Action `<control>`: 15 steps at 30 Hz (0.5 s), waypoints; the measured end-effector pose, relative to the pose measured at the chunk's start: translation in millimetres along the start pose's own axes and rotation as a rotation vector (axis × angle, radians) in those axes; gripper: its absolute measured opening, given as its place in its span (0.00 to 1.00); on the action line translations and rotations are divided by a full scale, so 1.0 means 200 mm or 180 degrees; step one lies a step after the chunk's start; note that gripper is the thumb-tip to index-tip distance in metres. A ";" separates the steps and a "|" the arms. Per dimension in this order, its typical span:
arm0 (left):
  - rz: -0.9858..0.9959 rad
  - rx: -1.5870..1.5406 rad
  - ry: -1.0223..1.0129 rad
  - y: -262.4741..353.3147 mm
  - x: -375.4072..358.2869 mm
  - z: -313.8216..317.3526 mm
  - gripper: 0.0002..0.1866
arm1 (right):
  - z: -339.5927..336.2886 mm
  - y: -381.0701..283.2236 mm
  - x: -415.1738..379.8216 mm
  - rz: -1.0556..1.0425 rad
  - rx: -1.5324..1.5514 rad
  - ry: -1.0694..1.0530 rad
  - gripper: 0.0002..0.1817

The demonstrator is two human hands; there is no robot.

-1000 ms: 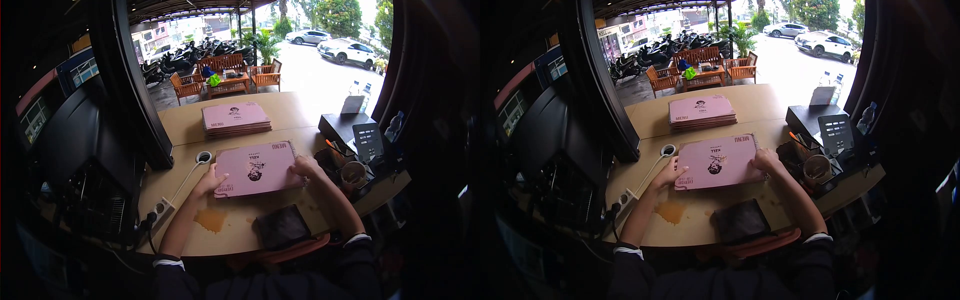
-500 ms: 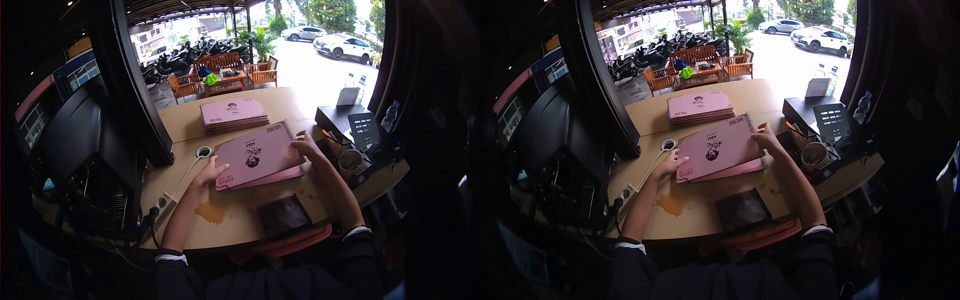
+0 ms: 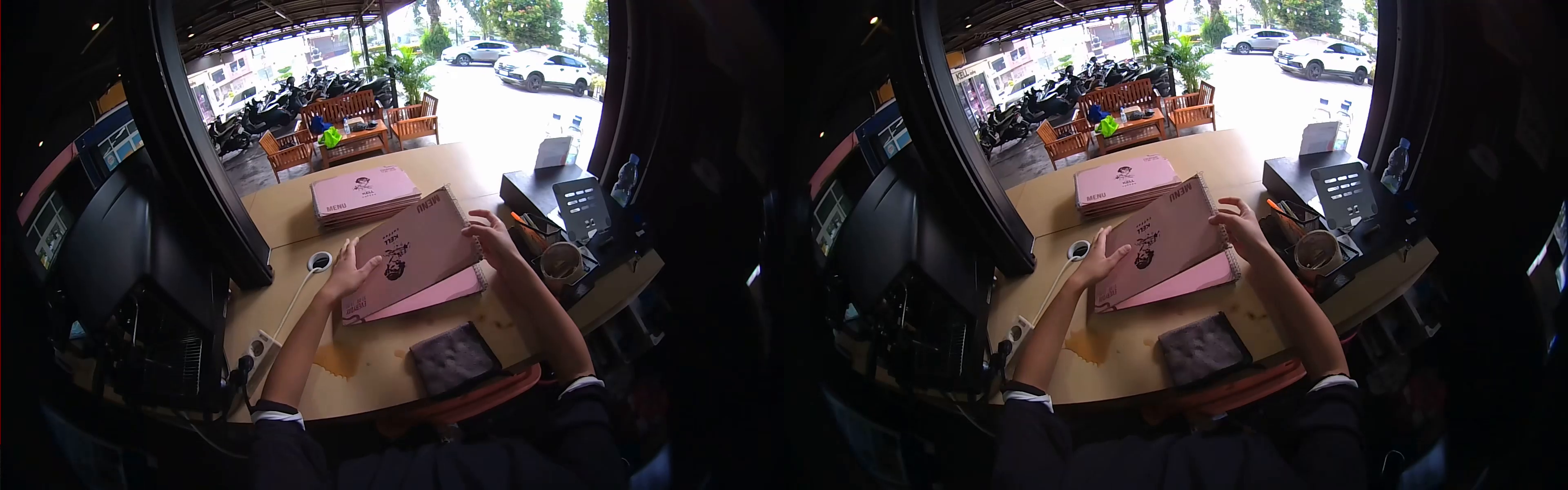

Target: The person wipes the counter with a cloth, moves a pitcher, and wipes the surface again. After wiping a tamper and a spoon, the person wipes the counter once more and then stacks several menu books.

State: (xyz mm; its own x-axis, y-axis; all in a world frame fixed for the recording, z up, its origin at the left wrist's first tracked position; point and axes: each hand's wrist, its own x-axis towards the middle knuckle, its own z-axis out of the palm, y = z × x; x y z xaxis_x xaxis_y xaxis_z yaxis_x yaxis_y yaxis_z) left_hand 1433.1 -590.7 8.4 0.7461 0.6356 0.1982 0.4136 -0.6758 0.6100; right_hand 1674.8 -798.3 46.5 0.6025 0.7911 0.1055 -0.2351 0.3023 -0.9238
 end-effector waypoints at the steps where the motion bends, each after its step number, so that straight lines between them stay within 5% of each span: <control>1: 0.0222 -0.0235 0.0154 0.04 0.04 -0.03 0.50 | 0.04 -0.05 -0.01 -0.0021 0.0133 -0.0053 0.28; 6: 0.0162 -0.0252 0.0345 0.11 0.24 -0.20 0.44 | 0.13 -0.25 -0.05 0.0082 0.0503 -0.0236 0.26; 8: 0.0292 -0.1864 -0.1460 0.06 0.31 -0.24 0.33 | 0.15 -0.27 -0.04 0.0096 0.0368 -0.0337 0.26; 9: 0.0397 -0.2100 -0.1422 0.14 0.24 -0.28 0.24 | 0.15 -0.26 -0.01 -0.0050 0.0375 -0.0475 0.24; 15: 0.0209 -0.3489 -0.0376 -0.01 0.27 -0.28 0.14 | 0.17 -0.24 0.11 0.0227 0.0971 -0.0530 0.25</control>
State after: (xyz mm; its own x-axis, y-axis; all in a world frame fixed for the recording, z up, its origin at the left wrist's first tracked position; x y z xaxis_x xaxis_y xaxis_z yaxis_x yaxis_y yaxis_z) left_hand 1442.7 -533.5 60.5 0.8190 0.5315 0.2163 -0.2717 0.0272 0.9620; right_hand 1674.6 -777.3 106.0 0.4498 0.8841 0.1265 -0.5042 0.3683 -0.7812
